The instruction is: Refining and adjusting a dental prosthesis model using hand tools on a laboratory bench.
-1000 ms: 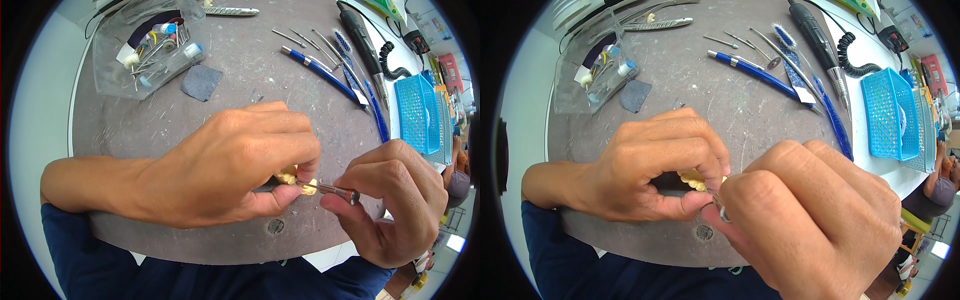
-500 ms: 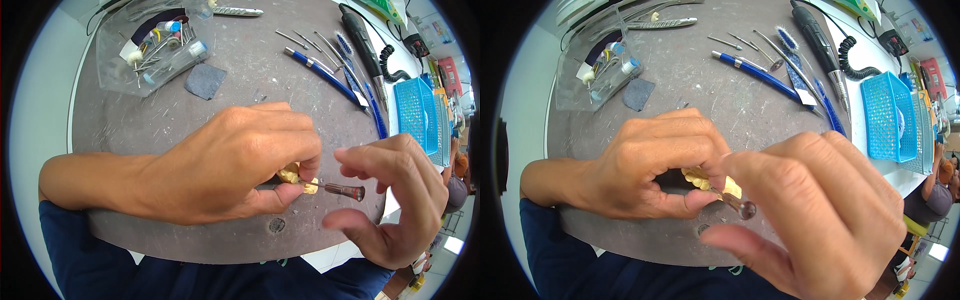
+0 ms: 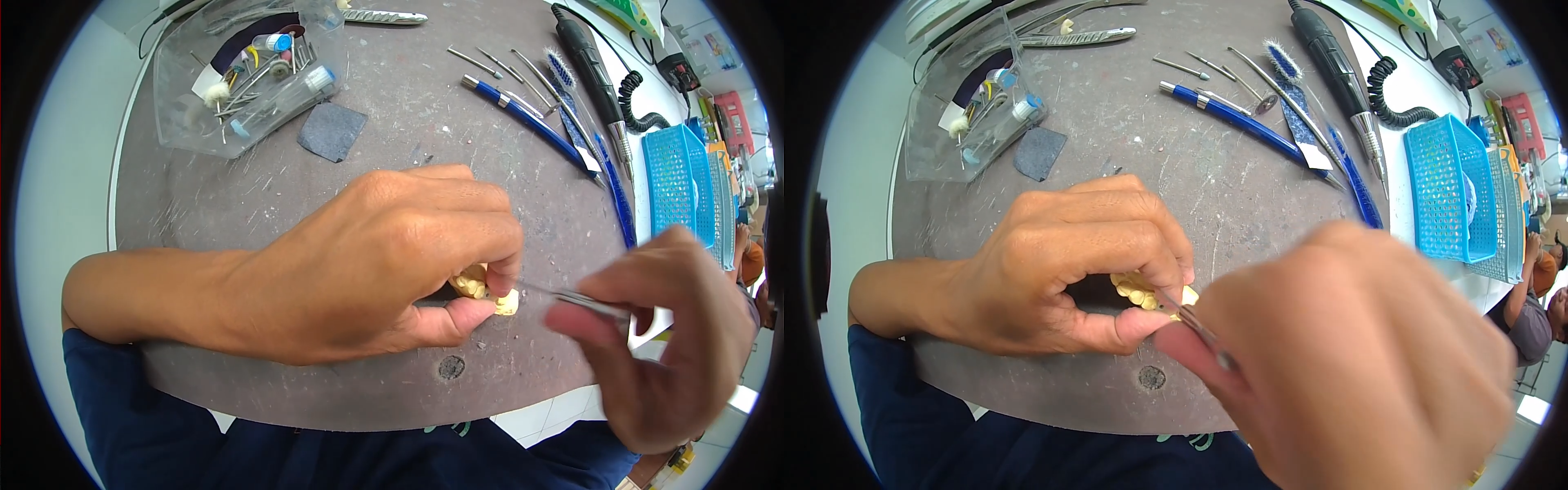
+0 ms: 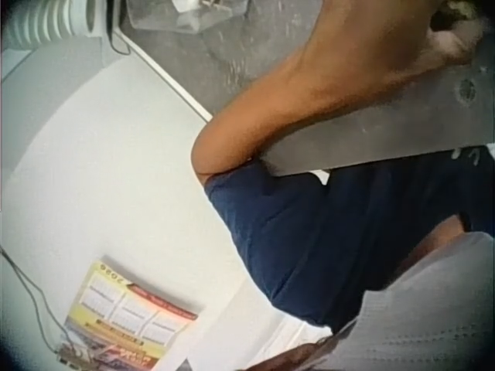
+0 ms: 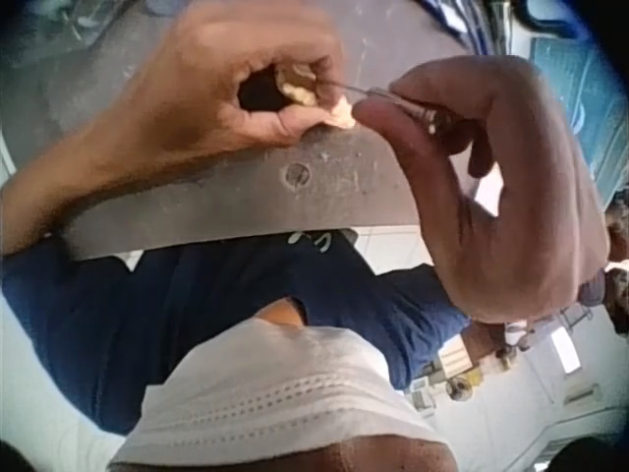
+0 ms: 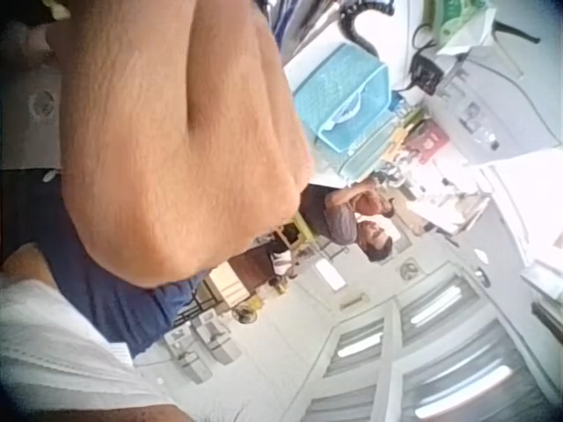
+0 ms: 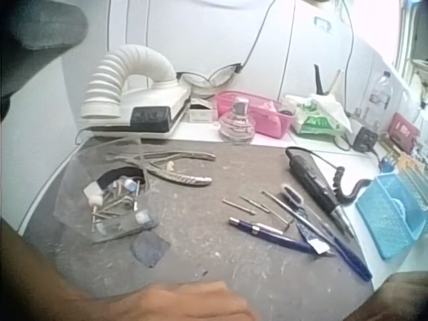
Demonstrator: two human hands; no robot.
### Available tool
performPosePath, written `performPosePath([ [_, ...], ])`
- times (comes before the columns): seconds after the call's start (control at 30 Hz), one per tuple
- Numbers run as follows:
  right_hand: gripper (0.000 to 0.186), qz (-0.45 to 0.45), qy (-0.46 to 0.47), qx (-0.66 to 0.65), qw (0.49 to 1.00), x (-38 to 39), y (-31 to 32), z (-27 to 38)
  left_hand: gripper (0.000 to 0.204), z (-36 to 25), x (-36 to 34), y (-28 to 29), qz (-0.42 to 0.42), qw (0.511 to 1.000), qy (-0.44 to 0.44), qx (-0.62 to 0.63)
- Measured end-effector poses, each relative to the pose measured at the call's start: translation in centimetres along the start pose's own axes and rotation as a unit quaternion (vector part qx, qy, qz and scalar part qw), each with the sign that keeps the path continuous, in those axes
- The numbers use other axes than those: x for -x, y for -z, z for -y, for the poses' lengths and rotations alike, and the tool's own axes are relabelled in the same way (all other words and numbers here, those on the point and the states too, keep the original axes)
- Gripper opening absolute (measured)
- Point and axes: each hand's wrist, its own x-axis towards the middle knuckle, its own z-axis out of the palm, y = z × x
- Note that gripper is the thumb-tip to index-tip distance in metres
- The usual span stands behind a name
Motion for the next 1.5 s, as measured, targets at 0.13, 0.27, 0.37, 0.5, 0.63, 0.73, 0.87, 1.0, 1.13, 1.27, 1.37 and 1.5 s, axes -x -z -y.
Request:
performPosePath([
  [0.13,0.028,0.025,0.025,-0.005,0.999,0.5,2.6,-0.9,0.017,-0.1,0.1,0.2,-0.001,1.0,0.001,-0.007],
  [0.27,0.025,0.013,0.065,0.069,0.995,-0.5,1.6,-1.6,0.019,-0.2,-0.2,0.4,0.015,1.0,-0.006,-0.006],
  [0.37,0.019,-0.022,-0.024,-0.153,0.988,-0.1,-2.4,-3.6,0.02,-0.1,0.4,1.1,0.028,0.999,0.025,-0.008],
  [0.5,0.016,-0.003,-0.022,-0.181,0.983,0.6,-4.6,-5.2,0.024,-0.1,0.5,1.6,0.028,0.999,0.015,-0.019],
  [0.63,0.021,-0.046,0.054,-0.12,0.99,0.7,-4.7,-5.4,0.026,-0.3,0.4,1.7,0.015,1.0,0.022,-0.017],
  [0.73,0.031,-0.07,0.076,-0.142,0.984,1.1,-4.6,-4.9,0.026,0.2,0.4,1.5,0.01,1.0,0.009,-0.027],
  [0.87,0.033,-0.018,0.095,-0.169,0.981,1.0,-5.1,-3.7,0.025,0.0,0.5,1.4,0.005,0.999,0.018,-0.03],
  [1.0,0.031,-0.012,0.1,-0.16,0.982,0.9,-5.6,-3.4,0.024,0.2,0.7,1.3,-0.011,0.999,0.02,-0.029],
  [1.13,0.029,-0.017,0.074,-0.158,0.984,1.0,-4.8,-3.1,0.025,-0.2,0.2,1.2,-0.019,0.999,0.009,-0.04],
  [1.27,0.029,-0.02,0.084,-0.151,0.985,0.5,-5.1,-3.0,0.025,0.1,0.5,1.3,-0.026,0.999,0.007,-0.043],
  [1.37,0.028,-0.02,0.078,-0.161,0.984,0.5,-5.3,-2.8,0.025,0.1,0.6,1.5,-0.022,0.999,0.011,-0.047],
  [1.5,0.027,-0.014,0.068,-0.165,0.984,0.8,-5.0,-2.9,0.026,0.1,0.6,1.5,-0.019,0.999,0.013,-0.042],
])
